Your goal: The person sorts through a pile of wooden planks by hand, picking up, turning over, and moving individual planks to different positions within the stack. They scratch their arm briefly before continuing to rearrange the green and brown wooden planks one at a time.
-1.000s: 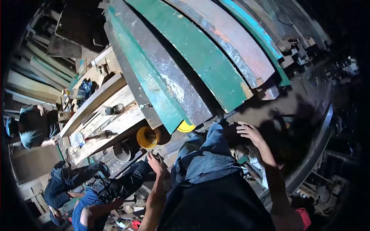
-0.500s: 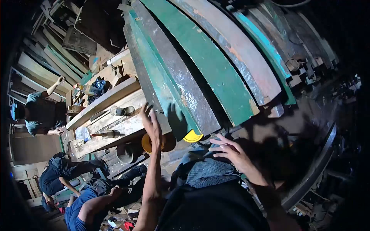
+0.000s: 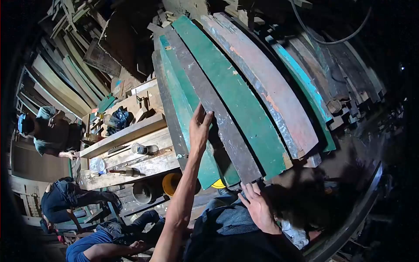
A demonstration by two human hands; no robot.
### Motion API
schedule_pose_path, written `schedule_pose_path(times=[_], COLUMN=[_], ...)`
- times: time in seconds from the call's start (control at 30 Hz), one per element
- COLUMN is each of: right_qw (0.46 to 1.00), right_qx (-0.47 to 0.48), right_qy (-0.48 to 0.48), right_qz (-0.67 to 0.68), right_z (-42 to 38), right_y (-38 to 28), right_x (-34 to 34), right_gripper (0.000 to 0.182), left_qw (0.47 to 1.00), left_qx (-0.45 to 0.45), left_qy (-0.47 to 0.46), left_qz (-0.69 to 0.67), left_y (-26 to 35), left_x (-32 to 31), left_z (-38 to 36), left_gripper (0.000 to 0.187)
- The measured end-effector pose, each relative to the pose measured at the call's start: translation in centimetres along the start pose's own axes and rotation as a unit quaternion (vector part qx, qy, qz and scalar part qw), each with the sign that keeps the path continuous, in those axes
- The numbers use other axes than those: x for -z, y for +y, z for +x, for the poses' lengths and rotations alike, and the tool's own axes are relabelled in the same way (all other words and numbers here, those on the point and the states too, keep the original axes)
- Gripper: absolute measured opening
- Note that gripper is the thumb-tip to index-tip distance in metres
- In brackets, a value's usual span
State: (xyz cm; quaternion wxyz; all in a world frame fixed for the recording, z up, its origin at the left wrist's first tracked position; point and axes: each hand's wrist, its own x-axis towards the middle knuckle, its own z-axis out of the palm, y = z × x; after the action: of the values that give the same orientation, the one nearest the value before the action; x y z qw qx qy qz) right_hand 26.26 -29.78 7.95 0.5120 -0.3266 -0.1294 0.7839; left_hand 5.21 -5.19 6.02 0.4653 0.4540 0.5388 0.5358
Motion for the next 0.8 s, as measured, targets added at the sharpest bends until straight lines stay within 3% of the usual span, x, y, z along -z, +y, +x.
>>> schedule_pose_path(times=[0.07, 0.17, 0.2, 0.23, 0.3, 0.33, 0.37, 0.4, 0.47, 0.5, 0.53, 0.6, 0.63, 0.7, 0.77, 0.8], right_qw=[0.999, 0.999, 0.998, 0.998, 0.995, 0.995, 0.994, 0.992, 0.988, 0.987, 0.982, 0.966, 0.961, 0.911, 0.884, 0.845], right_qx=[0.03, 0.015, 0.008, 0.007, -0.018, -0.02, -0.022, -0.022, -0.024, -0.03, -0.046, -0.068, -0.051, -0.093, -0.034, 0.032], right_qy=[0.03, 0.035, 0.056, 0.059, 0.065, 0.064, 0.06, 0.055, 0.044, 0.034, 0.056, 0.07, 0.111, 0.021, 0.024, 0.026], right_qz=[-0.004, -0.025, -0.026, -0.027, -0.075, -0.078, -0.093, -0.108, -0.148, -0.154, -0.175, -0.24, -0.248, -0.401, -0.465, -0.533], right_z=[0.4, 0.7, 0.8, 0.8, 0.6, 0.3, 0.0, -0.2, -1.1, -1.8, -2.5, -4.1, -4.5, -4.9, -5.2, -5.2], right_y=[-0.5, -0.7, -0.6, -1.1, -1.9, -2.1, -2.5, -2.8, -3.0, -3.0, -3.0, -3.7, -3.1, -4.4, -3.9, -3.8], right_x=[-0.1, 0.8, 1.3, 1.4, 1.4, 1.5, 1.4, 1.3, 0.8, 0.8, 0.9, -0.9, -1.4, -3.8, -5.7, -6.4], right_gripper=[0.068, 0.066, 0.065, 0.065, 0.063, 0.063, 0.064, 0.064, 0.065, 0.065, 0.066, 0.067, 0.057, 0.057, 0.043, 0.04], left_qw=[1.0, 0.999, 0.998, 0.999, 0.987, 0.949, 0.877, 0.834, 0.857, 0.868, 0.893, 0.905, 0.909, 0.905, 0.903, 0.934], left_qx=[0.003, -0.008, -0.012, -0.022, -0.003, -0.079, -0.15, -0.149, 0.016, 0.056, 0.051, -0.021, -0.043, -0.039, -0.036, -0.036], left_qy=[-0.001, 0.041, -0.006, -0.014, -0.039, 0.044, 0.127, 0.195, 0.209, 0.205, 0.192, 0.176, 0.177, 0.193, 0.198, 0.215], left_qz=[-0.001, -0.001, -0.058, -0.022, 0.157, 0.303, 0.439, 0.495, 0.471, 0.45, 0.404, 0.387, 0.376, 0.378, 0.381, 0.284], left_y=[0.4, 0.7, 1.3, -0.2, 2.0, 1.3, -0.4, -2.3, -11.0, -15.3, -10.7, -11.6, -11.4, -11.1, -11.4, -11.3], left_x=[-0.6, -1.0, -0.7, 0.0, 1.4, 3.7, 6.3, 8.7, 12.8, 13.9, 11.5, 11.6, 11.5, 11.3, 11.4, 11.7], left_z=[0.2, 0.3, 0.3, 1.1, 0.4, 0.8, 1.4, 1.9, 3.8, 4.2, 2.8, 3.1, 3.1, 3.0, 3.0, 3.0], left_gripper=[0.072, 0.068, 0.068, 0.066, 0.058, 0.06, 0.062, 0.064, 0.068, 0.07, 0.067, 0.062, 0.061, 0.06, 0.061, 0.064])
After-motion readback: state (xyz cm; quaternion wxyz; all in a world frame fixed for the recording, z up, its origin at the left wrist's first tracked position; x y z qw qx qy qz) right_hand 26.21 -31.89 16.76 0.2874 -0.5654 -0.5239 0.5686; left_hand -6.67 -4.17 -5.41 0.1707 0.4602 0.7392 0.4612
